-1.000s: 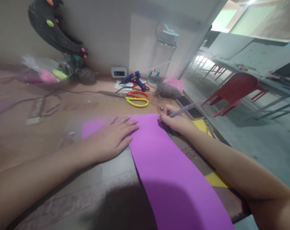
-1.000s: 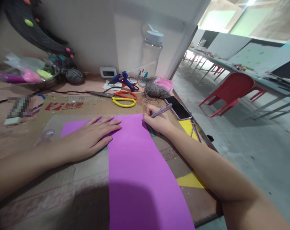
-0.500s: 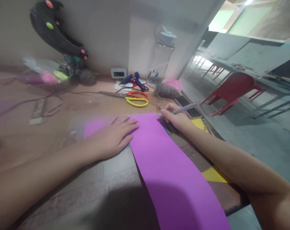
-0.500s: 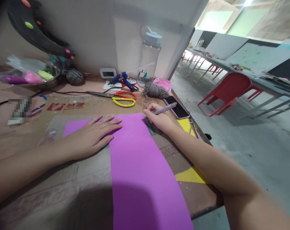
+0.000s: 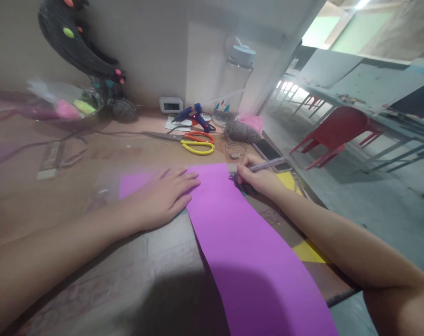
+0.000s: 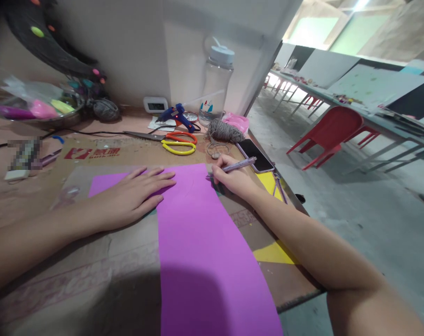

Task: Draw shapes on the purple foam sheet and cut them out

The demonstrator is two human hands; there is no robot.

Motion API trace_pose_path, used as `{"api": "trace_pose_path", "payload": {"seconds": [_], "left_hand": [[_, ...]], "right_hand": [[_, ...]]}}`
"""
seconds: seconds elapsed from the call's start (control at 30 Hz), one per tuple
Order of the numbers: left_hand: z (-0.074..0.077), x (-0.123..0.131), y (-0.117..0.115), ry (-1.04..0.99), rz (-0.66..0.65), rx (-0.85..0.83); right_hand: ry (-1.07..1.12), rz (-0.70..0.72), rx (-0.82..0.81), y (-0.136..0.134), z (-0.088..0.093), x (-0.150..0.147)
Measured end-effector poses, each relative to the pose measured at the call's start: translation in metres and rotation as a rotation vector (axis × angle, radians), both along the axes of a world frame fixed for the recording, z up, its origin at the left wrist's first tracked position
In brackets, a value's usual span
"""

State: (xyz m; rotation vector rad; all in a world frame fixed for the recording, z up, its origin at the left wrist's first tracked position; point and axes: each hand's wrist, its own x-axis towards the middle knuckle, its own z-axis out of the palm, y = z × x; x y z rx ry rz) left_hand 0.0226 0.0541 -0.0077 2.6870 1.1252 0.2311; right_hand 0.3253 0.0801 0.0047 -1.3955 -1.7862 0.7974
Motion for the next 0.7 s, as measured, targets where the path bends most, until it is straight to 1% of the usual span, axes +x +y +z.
{"api": "trace_pose_path", "payload": {"seconds": [0.17, 0.37, 0.57, 0.7], "left_hand": [[0.000, 0.000, 0.001, -0.010, -0.003, 0.002], [0.002, 0.002, 0.000, 0.006, -0.002, -0.006], [0.001, 0.002, 0.000, -0.020, -0.003, -0.002], [0.000, 0.002, 0.001, -0.027, -0.008, 0.005]], "right_hand": [[-0.055, 0.008, 0.015, -0.007, 0.007, -0.005], [-0.078, -0.010, 0.007, -0.007, 0.008, -0.006], [-0.058, 0.056, -0.053, -0.012, 0.009, -0.007], [-0.027, -0.008, -0.002, -0.011, 0.006, -0.005]]}}
